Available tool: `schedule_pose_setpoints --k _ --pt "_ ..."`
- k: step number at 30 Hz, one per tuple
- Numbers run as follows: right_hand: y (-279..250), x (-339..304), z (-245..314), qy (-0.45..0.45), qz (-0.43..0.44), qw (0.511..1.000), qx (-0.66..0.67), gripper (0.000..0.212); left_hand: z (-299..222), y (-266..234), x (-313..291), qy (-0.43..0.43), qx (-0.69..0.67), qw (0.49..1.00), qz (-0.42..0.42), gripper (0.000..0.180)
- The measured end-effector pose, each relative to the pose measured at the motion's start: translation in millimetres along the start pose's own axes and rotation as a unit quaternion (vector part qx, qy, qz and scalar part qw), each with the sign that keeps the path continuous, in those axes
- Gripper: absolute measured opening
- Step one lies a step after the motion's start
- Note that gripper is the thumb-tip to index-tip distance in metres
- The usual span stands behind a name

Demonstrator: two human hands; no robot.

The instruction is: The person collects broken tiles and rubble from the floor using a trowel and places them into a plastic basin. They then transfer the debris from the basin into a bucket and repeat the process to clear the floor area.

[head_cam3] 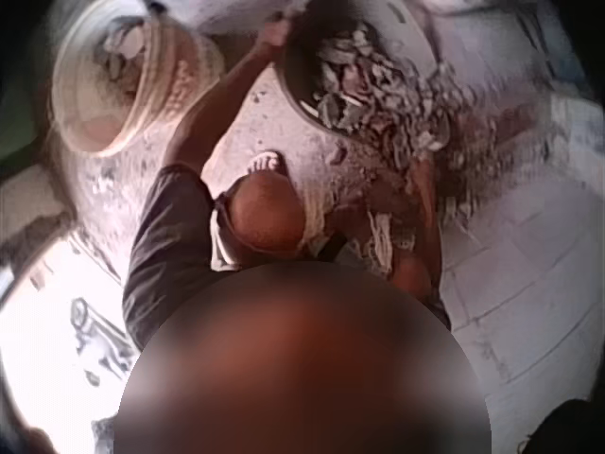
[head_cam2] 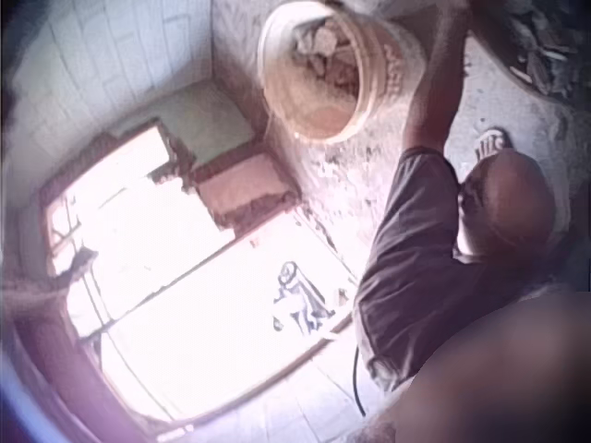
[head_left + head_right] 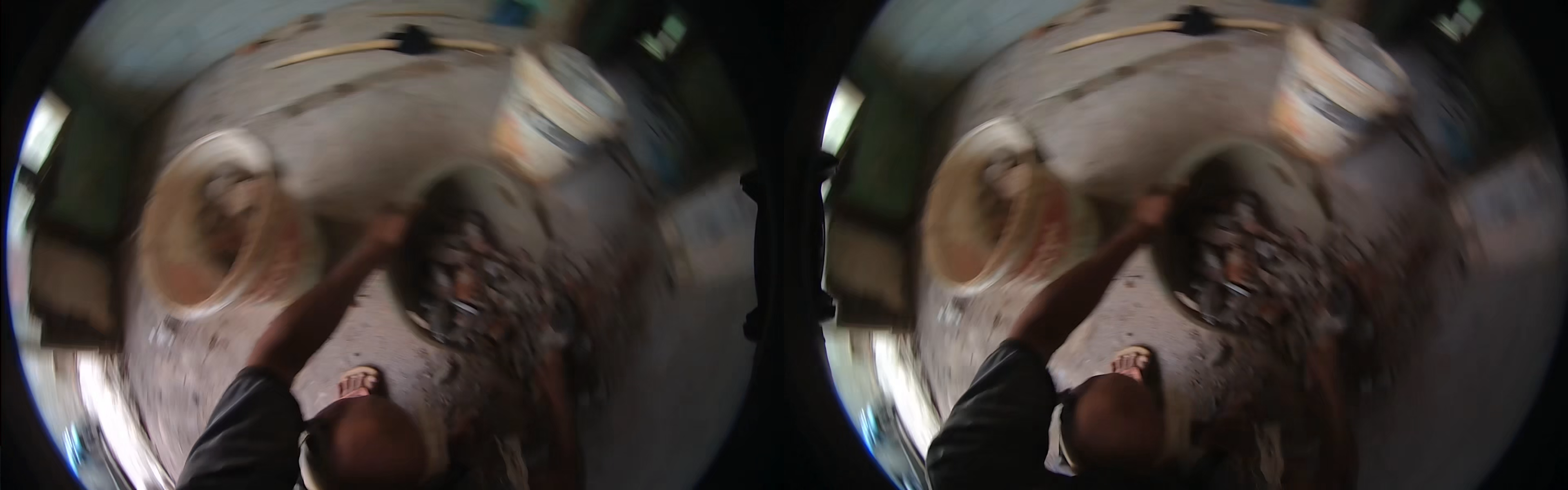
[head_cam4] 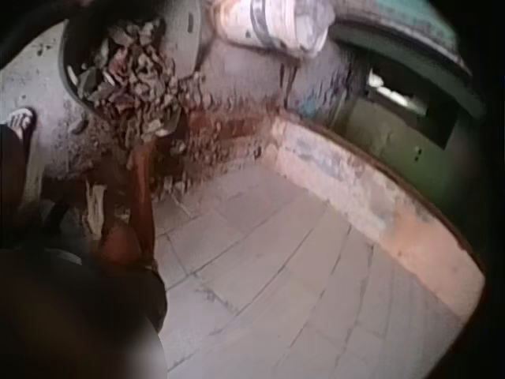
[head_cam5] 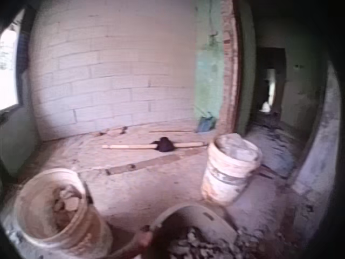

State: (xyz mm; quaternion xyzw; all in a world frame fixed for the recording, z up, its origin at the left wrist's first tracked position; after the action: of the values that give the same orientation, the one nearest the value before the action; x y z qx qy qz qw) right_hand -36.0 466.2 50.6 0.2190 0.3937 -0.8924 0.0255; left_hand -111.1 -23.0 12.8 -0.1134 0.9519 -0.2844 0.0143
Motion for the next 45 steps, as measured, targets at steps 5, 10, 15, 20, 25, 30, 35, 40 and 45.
schedule_pose_setpoints --k 5,10,15,20,25,30,35,40,45 --pt "62.3 -12.7 40.0 -0.109 0.112 0.987 -0.031 0.039 1.4 -7.9 5.5 0.455 0.174 0.872 -0.038 0.056" --pt "74.0 -11.3 99.4 -0.166 0.052 0.985 0.022 0.032 18.9 -6.9 13.4 0.142 -0.349 0.896 0.235 0.054" --pt "-11.5 12.3 5.9 -0.196 -0.129 0.97 0.053 0.03 16.7 -7.5 13.9 0.107 -0.374 0.9 0.195 0.056" --pt "-147.4 93.5 -158.5 0.1 -0.297 0.943 -0.108 0.046 23.6 -8.4 18.8 -0.043 -0.39 0.906 0.158 0.057" --pt "-228.6 159.1 -225.6 0.195 -0.281 0.915 -0.211 0.049 36.2 -19.5 17.9 -0.131 -0.23 0.964 0.004 0.059" --pt "-248.4 214.5 -244.1 0.164 -0.278 0.915 -0.242 0.051 39.4 -26.1 15.9 -0.133 -0.178 0.974 -0.037 0.058" --pt "-251.2 246.2 -264.4 0.155 -0.227 0.924 -0.265 0.05 43.5 -28.8 12.7 -0.18 -0.212 0.959 -0.049 0.056" --pt "-235.8 226.2 -252.4 -0.018 -0.139 0.958 -0.249 0.037 43.3 -32.4 13.7 -0.187 -0.217 0.958 -0.028 0.057" --pt "-200.1 173.8 -236.1 -0.031 -0.082 0.983 -0.159 0.031 43.6 -30.1 12.8 -0.205 -0.206 0.956 -0.034 0.059"
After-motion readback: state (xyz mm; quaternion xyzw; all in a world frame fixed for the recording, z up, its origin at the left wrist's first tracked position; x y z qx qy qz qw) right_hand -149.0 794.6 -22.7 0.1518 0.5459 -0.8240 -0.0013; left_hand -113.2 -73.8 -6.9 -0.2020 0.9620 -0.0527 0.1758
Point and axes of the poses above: each hand's wrist, its own x-axis towards the middle knuckle, its own y-axis out of the palm, z = x × y, the point moved 3 cm from there along x, towards the middle knuckle, and after that the axes turned 5 degrees about y, right-handed, at the moved point
